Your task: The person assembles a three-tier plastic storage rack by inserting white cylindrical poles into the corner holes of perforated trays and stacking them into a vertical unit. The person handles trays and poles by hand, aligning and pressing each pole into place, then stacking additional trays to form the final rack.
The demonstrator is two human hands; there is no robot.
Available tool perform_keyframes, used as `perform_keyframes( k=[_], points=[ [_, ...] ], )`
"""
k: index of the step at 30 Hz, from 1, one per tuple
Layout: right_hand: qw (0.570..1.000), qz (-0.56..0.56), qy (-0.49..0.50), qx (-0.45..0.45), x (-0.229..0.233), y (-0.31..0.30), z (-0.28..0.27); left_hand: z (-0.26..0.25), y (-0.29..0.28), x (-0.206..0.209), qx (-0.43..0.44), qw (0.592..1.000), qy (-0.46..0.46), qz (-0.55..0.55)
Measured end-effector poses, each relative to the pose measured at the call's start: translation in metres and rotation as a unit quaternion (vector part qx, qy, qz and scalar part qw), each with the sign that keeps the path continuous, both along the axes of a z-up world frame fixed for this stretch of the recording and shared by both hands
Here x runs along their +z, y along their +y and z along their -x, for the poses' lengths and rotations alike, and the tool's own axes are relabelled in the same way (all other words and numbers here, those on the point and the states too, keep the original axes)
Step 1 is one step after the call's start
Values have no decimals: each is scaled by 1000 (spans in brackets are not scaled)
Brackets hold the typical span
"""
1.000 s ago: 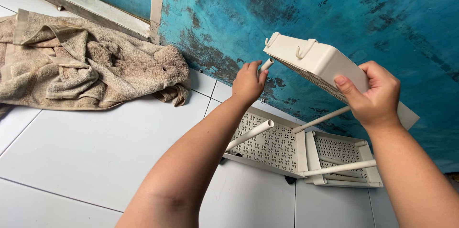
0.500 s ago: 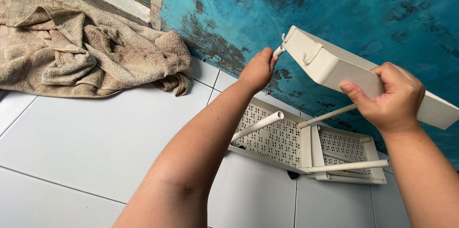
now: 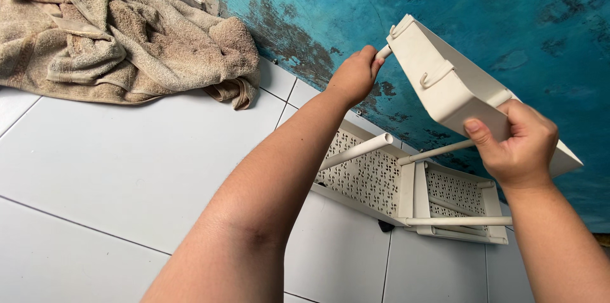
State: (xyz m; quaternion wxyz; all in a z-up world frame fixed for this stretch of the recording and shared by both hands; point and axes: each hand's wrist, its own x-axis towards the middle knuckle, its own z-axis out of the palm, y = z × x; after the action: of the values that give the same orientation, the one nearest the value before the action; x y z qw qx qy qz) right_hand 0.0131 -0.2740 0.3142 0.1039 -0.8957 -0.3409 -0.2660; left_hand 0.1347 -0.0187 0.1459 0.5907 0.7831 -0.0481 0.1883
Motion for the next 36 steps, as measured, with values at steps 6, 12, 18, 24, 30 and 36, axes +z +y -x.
perform_keyframes(
  k=[6,12,18,24,30,36],
  points=[
    [1000,-1,21,-17,-5,12,13,-3,2,3,9,1000,11,-6],
    [999,12,36,-37,-2,16,15,2,5,13,2,999,52,-12],
    [995,76,18,-56,-12,27,25,0,2,10,7,997,76,4],
    [993,94,4,-69,-20,38,34,46,-1,-20,80,988,-53,124],
    [992,92,-7,-91,-7,47,32,143,16,-22,-156,958,-88,222],
    [990,97,-13,-103,-6,64,40,166,18,13,-186,979,-63,62]
  ],
)
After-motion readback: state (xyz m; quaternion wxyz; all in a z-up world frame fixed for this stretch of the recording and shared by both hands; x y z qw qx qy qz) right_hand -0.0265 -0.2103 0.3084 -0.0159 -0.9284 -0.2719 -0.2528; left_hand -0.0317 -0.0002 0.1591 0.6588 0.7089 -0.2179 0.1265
